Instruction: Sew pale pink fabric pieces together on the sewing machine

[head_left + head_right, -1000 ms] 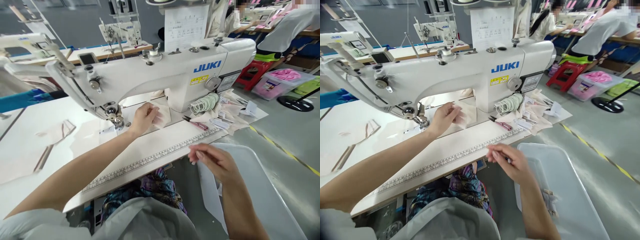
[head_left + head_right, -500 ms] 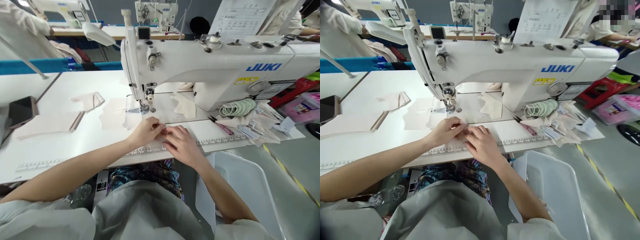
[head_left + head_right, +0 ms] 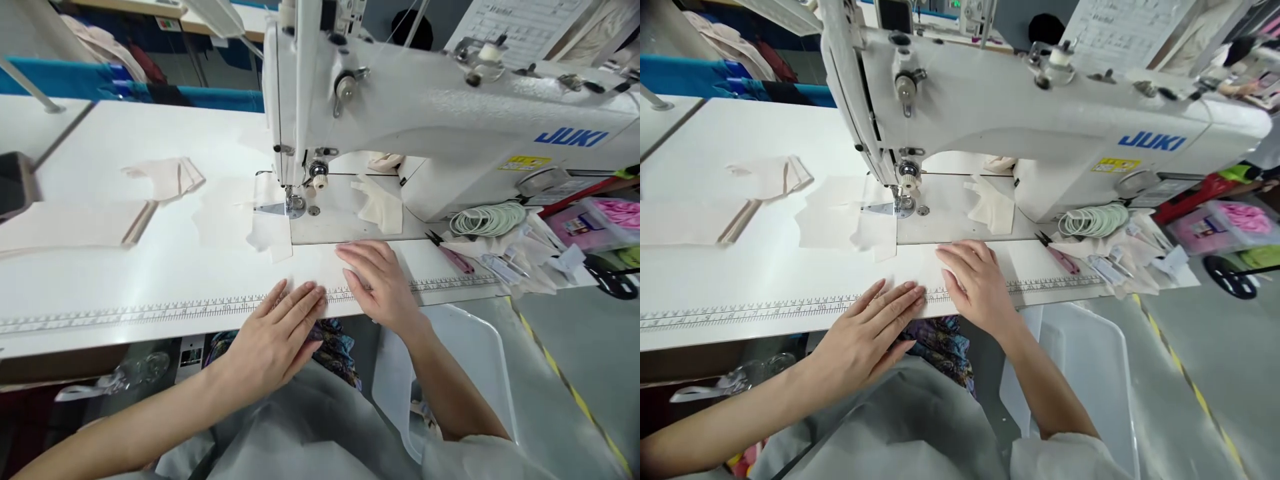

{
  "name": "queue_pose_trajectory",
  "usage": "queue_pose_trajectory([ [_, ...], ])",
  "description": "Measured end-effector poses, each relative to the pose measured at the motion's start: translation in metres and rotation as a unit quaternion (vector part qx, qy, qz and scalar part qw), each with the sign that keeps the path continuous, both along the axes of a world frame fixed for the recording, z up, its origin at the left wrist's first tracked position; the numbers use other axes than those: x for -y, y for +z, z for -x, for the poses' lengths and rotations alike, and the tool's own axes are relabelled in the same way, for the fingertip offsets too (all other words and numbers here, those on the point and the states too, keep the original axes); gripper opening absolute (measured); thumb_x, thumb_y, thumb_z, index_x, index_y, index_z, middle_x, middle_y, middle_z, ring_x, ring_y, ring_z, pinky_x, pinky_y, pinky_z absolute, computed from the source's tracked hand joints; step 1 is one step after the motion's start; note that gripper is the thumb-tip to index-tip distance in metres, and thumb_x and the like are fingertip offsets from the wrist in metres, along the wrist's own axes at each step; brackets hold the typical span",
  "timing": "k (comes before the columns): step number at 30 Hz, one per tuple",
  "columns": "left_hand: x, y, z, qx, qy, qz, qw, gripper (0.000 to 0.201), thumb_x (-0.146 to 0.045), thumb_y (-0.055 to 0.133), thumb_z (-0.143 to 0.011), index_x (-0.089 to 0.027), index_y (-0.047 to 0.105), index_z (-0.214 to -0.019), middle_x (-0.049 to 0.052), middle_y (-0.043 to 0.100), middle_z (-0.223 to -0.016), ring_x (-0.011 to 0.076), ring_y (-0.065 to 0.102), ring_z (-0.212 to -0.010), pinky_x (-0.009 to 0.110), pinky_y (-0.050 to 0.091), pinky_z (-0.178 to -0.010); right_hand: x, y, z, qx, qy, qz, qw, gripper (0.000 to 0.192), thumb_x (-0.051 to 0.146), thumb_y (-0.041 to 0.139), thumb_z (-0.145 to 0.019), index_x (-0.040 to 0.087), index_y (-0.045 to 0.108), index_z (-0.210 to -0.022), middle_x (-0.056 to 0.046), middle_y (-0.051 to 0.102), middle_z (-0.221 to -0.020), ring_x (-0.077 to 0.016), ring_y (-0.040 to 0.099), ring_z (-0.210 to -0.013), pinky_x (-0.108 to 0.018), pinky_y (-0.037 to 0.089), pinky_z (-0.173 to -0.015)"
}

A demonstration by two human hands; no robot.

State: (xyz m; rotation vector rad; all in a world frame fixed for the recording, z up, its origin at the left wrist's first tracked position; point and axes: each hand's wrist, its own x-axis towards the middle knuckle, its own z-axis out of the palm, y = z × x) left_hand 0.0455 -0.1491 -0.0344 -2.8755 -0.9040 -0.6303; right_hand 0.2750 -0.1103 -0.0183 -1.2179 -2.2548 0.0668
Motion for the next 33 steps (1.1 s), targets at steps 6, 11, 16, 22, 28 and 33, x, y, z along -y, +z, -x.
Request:
queue_pose_trajectory([
  [6,0.002,-0.002,-0.002,-0.001,0.006,-0.020,1.000,0.045,-0.033,0.040,-0.101,-0.006,0.052,-0.135,0.012,0.052,-0.142,0.0273,0.047,-0.133,0.045,0.022,-0.119,0.003,0.001,0.007,0.110,0.038,0.041,0.992,0.038,0.022,0.041,-0.100,0.018,0.050,-0.137,-0.001,0.052,-0.143,-0.0244,0.040,-0.137,-0.049,0.030,-0.114],
  [11,0.008,-0.006,-0.005,0.013,0.031,-0.015,0.999,0.045,-0.032,0.043,-0.100,-0.005,0.052,-0.134,0.014,0.052,-0.141,0.0282,0.049,-0.131,0.044,0.023,-0.118,-0.001,0.003,0.011,0.153,0.007,0.038,0.987,0.036,0.023,0.040,-0.101,0.021,0.055,-0.133,0.002,0.053,-0.142,-0.0236,0.045,-0.133,-0.050,0.029,-0.114],
  [16,0.008,-0.004,-0.006,0.021,0.031,-0.002,0.999,0.045,-0.032,0.043,-0.099,-0.005,0.052,-0.135,0.013,0.053,-0.141,0.0276,0.049,-0.131,0.044,0.021,-0.118,-0.002,0.000,0.009,0.133,0.017,0.040,0.990,0.036,0.021,0.040,-0.100,0.021,0.055,-0.133,0.002,0.053,-0.142,-0.0234,0.044,-0.134,-0.050,0.028,-0.115],
  [22,0.018,0.003,-0.008,0.045,0.009,0.015,0.999,0.044,-0.029,0.044,-0.098,-0.004,0.051,-0.135,0.013,0.052,-0.142,0.0277,0.045,-0.134,0.044,0.024,-0.118,-0.001,-0.004,0.004,0.068,0.037,0.031,0.997,0.037,0.016,0.039,-0.099,0.020,0.052,-0.134,-0.002,0.054,-0.141,-0.0216,0.038,-0.139,-0.049,0.028,-0.116],
  [28,0.023,-0.001,-0.017,0.033,0.024,0.018,0.999,0.046,-0.030,0.042,-0.099,-0.003,0.050,-0.135,0.016,0.051,-0.142,0.0314,0.045,-0.134,0.047,0.030,-0.113,0.000,-0.001,0.004,0.082,0.065,0.053,0.993,0.042,0.014,0.038,-0.098,0.020,0.047,-0.139,-0.001,0.054,-0.142,-0.0211,0.033,-0.142,-0.050,0.021,-0.119],
  [33,0.024,0.000,-0.017,0.029,0.049,0.019,0.998,0.045,-0.029,0.044,-0.098,-0.004,0.050,-0.135,0.015,0.051,-0.142,0.0306,0.047,-0.132,0.047,0.033,-0.111,0.000,-0.004,0.005,0.113,0.023,0.037,0.993,0.044,0.012,0.038,-0.097,0.019,0.047,-0.140,-0.001,0.057,-0.138,-0.0236,0.039,-0.139,-0.051,0.024,-0.117],
])
